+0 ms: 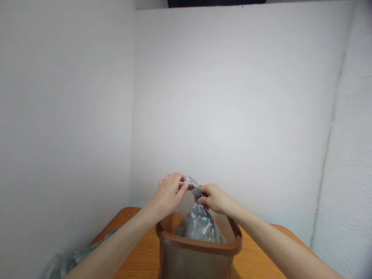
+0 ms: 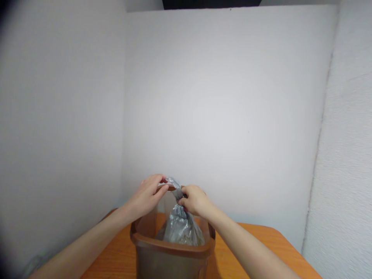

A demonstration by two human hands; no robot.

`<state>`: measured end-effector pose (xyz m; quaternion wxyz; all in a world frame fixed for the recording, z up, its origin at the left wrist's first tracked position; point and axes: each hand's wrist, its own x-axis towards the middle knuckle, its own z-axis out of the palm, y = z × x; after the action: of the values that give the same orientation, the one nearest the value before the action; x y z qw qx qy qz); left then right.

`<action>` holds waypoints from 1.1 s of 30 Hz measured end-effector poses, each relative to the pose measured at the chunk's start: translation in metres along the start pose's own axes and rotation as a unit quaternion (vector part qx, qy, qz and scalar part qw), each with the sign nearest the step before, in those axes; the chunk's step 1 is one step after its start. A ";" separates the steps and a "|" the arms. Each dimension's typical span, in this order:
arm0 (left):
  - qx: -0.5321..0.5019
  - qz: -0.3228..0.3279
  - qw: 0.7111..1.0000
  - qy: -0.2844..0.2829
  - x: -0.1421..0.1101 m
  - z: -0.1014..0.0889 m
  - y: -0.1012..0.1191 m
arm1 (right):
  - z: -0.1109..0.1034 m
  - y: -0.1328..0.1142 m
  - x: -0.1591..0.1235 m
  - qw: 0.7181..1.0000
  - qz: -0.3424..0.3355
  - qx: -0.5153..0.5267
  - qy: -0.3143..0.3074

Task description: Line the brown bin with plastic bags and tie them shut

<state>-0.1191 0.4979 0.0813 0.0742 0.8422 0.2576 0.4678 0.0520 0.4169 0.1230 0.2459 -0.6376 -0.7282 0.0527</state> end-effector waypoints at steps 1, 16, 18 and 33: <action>-0.012 -0.015 1.000 0.012 -0.004 0.000 -0.006 | -0.007 -0.004 0.002 1.000 -0.008 0.003 0.020; -0.157 -0.122 0.979 0.056 -0.024 0.000 -0.053 | -0.151 -0.073 0.018 0.855 -0.134 0.162 0.475; -0.165 -0.137 0.974 0.066 -0.029 -0.004 -0.055 | -0.174 -0.071 0.003 0.831 -0.130 0.155 0.517; -0.168 -0.228 0.950 0.134 -0.065 -0.039 -0.097 | -0.205 0.129 -0.096 0.828 0.146 -0.212 0.498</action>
<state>-0.2146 0.5436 0.0184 0.2837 0.6658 0.3680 0.5838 0.2616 0.2997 0.2241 0.4237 -0.7125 -0.3985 -0.3925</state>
